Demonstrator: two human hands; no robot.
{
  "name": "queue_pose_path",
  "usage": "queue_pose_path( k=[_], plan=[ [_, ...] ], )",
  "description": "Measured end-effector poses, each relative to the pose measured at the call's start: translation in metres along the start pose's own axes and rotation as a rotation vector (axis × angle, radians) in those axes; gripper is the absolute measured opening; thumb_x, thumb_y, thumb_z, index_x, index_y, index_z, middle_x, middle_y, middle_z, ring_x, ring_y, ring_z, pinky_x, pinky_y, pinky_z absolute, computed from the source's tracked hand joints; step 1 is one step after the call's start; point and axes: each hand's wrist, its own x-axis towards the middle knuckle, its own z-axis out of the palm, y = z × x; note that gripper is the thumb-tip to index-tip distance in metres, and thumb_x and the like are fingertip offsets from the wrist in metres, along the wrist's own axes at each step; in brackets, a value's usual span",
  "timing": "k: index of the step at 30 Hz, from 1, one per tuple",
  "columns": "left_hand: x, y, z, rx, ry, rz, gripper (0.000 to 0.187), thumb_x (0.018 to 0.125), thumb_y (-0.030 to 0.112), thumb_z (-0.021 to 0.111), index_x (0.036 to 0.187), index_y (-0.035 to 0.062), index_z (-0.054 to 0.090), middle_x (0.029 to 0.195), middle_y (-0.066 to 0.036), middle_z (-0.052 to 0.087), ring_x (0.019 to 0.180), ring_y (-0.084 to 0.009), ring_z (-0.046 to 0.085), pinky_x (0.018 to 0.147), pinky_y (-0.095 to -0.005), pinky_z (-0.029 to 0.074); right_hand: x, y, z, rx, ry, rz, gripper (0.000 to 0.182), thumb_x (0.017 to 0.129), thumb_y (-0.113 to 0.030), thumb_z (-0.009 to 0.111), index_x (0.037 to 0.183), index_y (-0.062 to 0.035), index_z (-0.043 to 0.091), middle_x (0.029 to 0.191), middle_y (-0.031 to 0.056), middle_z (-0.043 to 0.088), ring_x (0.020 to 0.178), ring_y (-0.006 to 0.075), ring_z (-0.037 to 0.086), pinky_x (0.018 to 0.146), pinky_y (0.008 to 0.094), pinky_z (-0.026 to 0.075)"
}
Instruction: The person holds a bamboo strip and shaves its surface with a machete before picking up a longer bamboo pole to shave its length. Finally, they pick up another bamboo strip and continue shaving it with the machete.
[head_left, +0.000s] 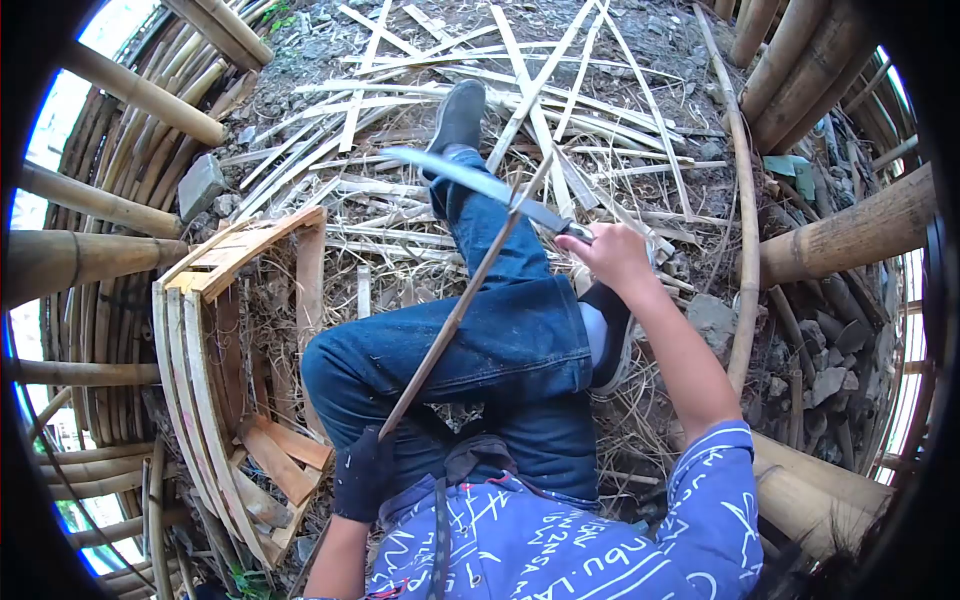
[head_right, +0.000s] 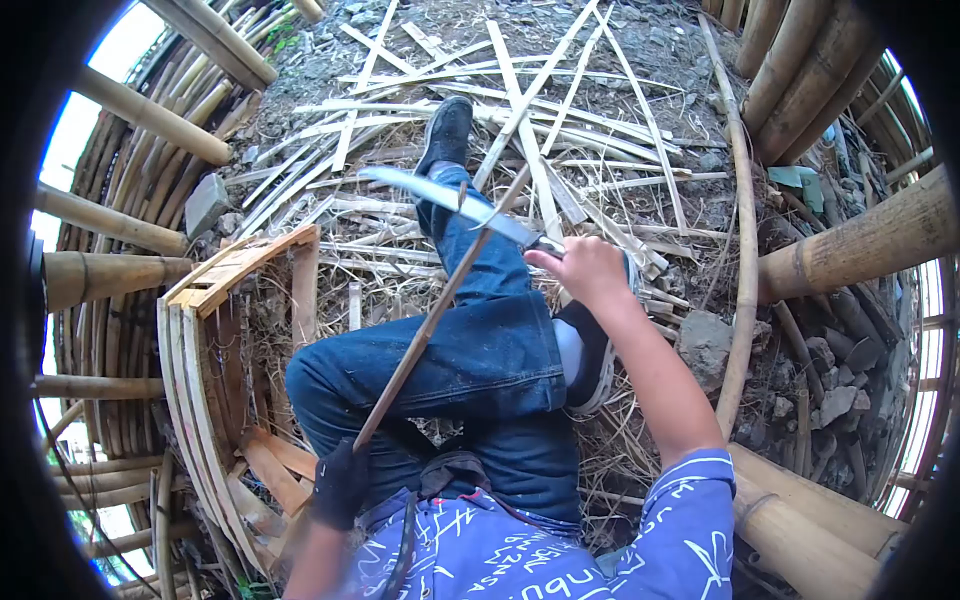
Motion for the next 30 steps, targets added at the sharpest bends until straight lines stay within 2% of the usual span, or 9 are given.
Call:
queue_pose_path(
  k=[4, 9, 12, 13, 16, 19, 21, 23, 30],
  plan=[
    [-0.014, -0.024, 0.004, -0.001, 0.025, -0.018, 0.016, 0.088, 0.016, 0.057, 0.079, 0.003, 0.055, 0.064, -0.023, 0.058, 0.063, -0.0424, 0.06, 0.051, -0.049, 0.044, -0.006, -0.018, -0.008, 0.141, -0.007, 0.015, 0.077, 0.079, -0.075, 0.047, 0.067, -0.0011, 0.064, 0.06, 0.0184, 0.061, 0.063, 0.036, 0.066, 0.057, 0.0453, 0.053],
    [-0.021, -0.039, 0.007, 0.054, 0.028, -0.04, 0.017, 0.088, 0.016, 0.057, 0.077, 0.0035, 0.056, 0.064, -0.023, 0.059, 0.063, -0.0422, 0.06, 0.051, -0.0488, 0.044, -0.011, -0.008, -0.008, 0.071, -0.027, -0.047, 0.077, 0.078, -0.075, 0.048, 0.067, -0.0008, 0.063, 0.06, 0.0193, 0.061, 0.062, 0.0362, 0.066, 0.057, 0.046, 0.052],
    [-0.02, -0.039, 0.003, 0.049, 0.0, -0.051, 0.017, 0.088, 0.016, 0.057, 0.078, 0.0031, 0.056, 0.065, -0.023, 0.059, 0.064, -0.0427, 0.06, 0.051, -0.0491, 0.044, 0.003, 0.01, -0.005, 0.023, -0.031, 0.145, 0.074, 0.077, -0.074, 0.051, 0.07, -0.0023, 0.065, 0.061, 0.0199, 0.061, 0.065, 0.0364, 0.066, 0.059, 0.0455, 0.052],
    [-0.021, -0.039, 0.003, 0.036, -0.003, -0.044, 0.017, 0.088, 0.016, 0.057, 0.078, 0.0029, 0.056, 0.066, -0.023, 0.059, 0.065, -0.0431, 0.06, 0.052, -0.0493, 0.044, 0.002, 0.004, -0.008, 0.023, -0.031, 0.133, 0.074, 0.077, -0.074, 0.051, 0.07, -0.0023, 0.065, 0.061, 0.0199, 0.061, 0.065, 0.0364, 0.066, 0.059, 0.0455, 0.052],
    [-0.022, -0.043, 0.006, 0.0, 0.022, -0.075, 0.018, 0.087, 0.018, 0.058, 0.078, 0.0025, 0.056, 0.067, -0.024, 0.059, 0.066, -0.044, 0.06, 0.053, -0.0499, 0.045, -0.007, -0.016, -0.011, 0.3, -0.015, 0.059, 0.071, 0.078, -0.073, 0.052, 0.068, -0.0035, 0.064, 0.06, 0.0185, 0.061, 0.062, 0.0377, 0.064, 0.058, 0.0446, 0.05],
    [-0.021, -0.048, 0.01, -0.022, 0.012, -0.09, 0.019, 0.087, 0.019, 0.059, 0.079, 0.0023, 0.056, 0.068, -0.025, 0.059, 0.067, -0.0444, 0.06, 0.053, -0.0501, 0.044, -0.009, -0.017, -0.009, 0.135, -0.053, -0.058, 0.07, 0.078, -0.073, 0.052, 0.069, -0.0049, 0.064, 0.06, 0.0182, 0.061, 0.062, 0.0375, 0.064, 0.057, 0.0445, 0.05],
    [-0.02, -0.045, 0.006, 0.004, -0.01, -0.1, 0.019, 0.088, 0.019, 0.058, 0.079, 0.0024, 0.056, 0.068, -0.025, 0.059, 0.068, -0.0442, 0.06, 0.053, -0.0499, 0.044, 0.0, -0.003, -0.004, 0.1, -0.034, -0.049, 0.073, 0.078, -0.074, 0.051, 0.067, -0.0036, 0.063, 0.06, 0.018, 0.061, 0.063, 0.0371, 0.064, 0.057, 0.0442, 0.05],
    [-0.019, -0.044, 0.006, 0.024, -0.01, -0.115, 0.019, 0.088, 0.019, 0.058, 0.078, 0.0024, 0.056, 0.068, -0.025, 0.06, 0.068, -0.0441, 0.061, 0.053, -0.0496, 0.044, 0.012, 0.007, -0.004, 0.138, -0.015, 0.127, 0.079, 0.075, -0.079, 0.048, 0.067, -0.0015, 0.063, 0.062, 0.0195, 0.062, 0.067, 0.0367, 0.066, 0.061, 0.0438, 0.052],
    [-0.016, -0.049, 0.009, -0.013, 0.033, -0.061, 0.021, 0.088, 0.02, 0.059, 0.077, 0.0028, 0.056, 0.066, -0.024, 0.059, 0.065, -0.044, 0.06, 0.053, -0.0499, 0.045, 0.012, 0.011, -0.02, 0.076, 0.021, 0.051, 0.079, 0.076, -0.078, 0.047, 0.069, -0.0011, 0.065, 0.064, 0.019, 0.063, 0.066, 0.0358, 0.066, 0.06, 0.045, 0.052]
  ],
)
